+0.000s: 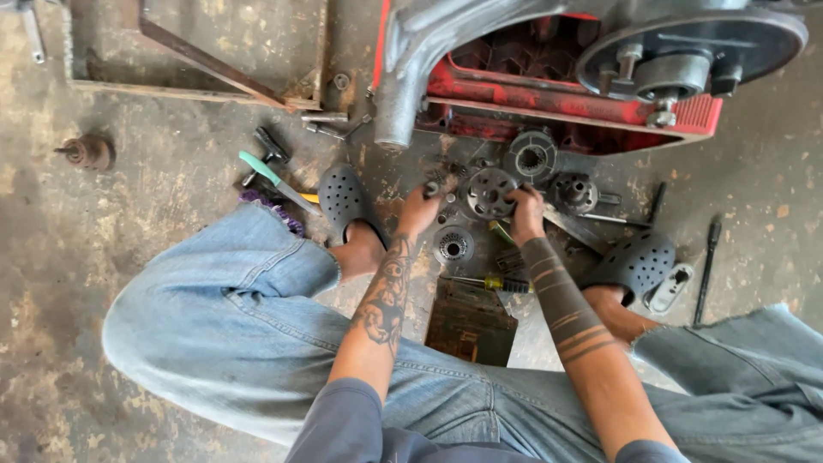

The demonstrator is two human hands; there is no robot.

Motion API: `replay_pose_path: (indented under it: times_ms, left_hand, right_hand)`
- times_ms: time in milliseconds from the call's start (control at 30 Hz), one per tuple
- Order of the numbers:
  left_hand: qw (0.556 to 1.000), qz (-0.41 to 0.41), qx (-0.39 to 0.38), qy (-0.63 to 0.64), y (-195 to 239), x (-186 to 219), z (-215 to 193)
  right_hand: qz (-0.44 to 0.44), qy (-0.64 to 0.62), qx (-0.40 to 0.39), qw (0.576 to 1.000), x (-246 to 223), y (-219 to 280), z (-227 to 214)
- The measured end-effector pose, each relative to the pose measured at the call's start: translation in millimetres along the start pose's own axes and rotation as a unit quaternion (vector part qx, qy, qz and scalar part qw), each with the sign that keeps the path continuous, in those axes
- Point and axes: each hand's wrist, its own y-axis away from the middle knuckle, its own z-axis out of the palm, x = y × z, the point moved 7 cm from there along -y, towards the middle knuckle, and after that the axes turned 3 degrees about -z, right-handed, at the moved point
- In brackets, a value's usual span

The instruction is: Inspecting and attempting to install a clutch or flywheel component onto a motorcycle engine

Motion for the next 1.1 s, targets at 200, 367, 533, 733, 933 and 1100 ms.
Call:
replay_pose_path:
  times_ms: [200,367,533,733,933,1100]
  left_hand:
    - [0.961,0.160,0.084,-0.208,-23.9,40.5,-21.4]
    - [0.941,0.209,0.099,-0.246,-48.3,84.8,-35.1]
    - [0.930,0.220,0.097,-0.278,-134.3,68.4,-20.6]
    - [0.911,0.143,0.085,-0.377,-150.7,70.7,-20.2]
    - [0.882,0.188,0.093,-0.423,-149.7,61.2,-18.9]
    - [0.776,0.374,0.124,-0.493,-102.8,66.4,-13.5]
  right_hand:
    - [0.054,-0.048,-0.003,0.997,1.2,-15.5,-34.2]
    - [0.070,-0.083,0.011,0.994,-11.3,-3.2,-32.7]
    - [0.063,-0.087,0.026,0.994,-6.5,3.0,-40.1]
    - [0.070,-0.097,0.019,0.993,-23.7,18.4,-32.6]
    - [0.056,-0.056,0.036,0.996,-52.3,21.8,-22.5]
    - [0.025,-0.069,0.061,0.995,-45.0,11.9,-32.6]
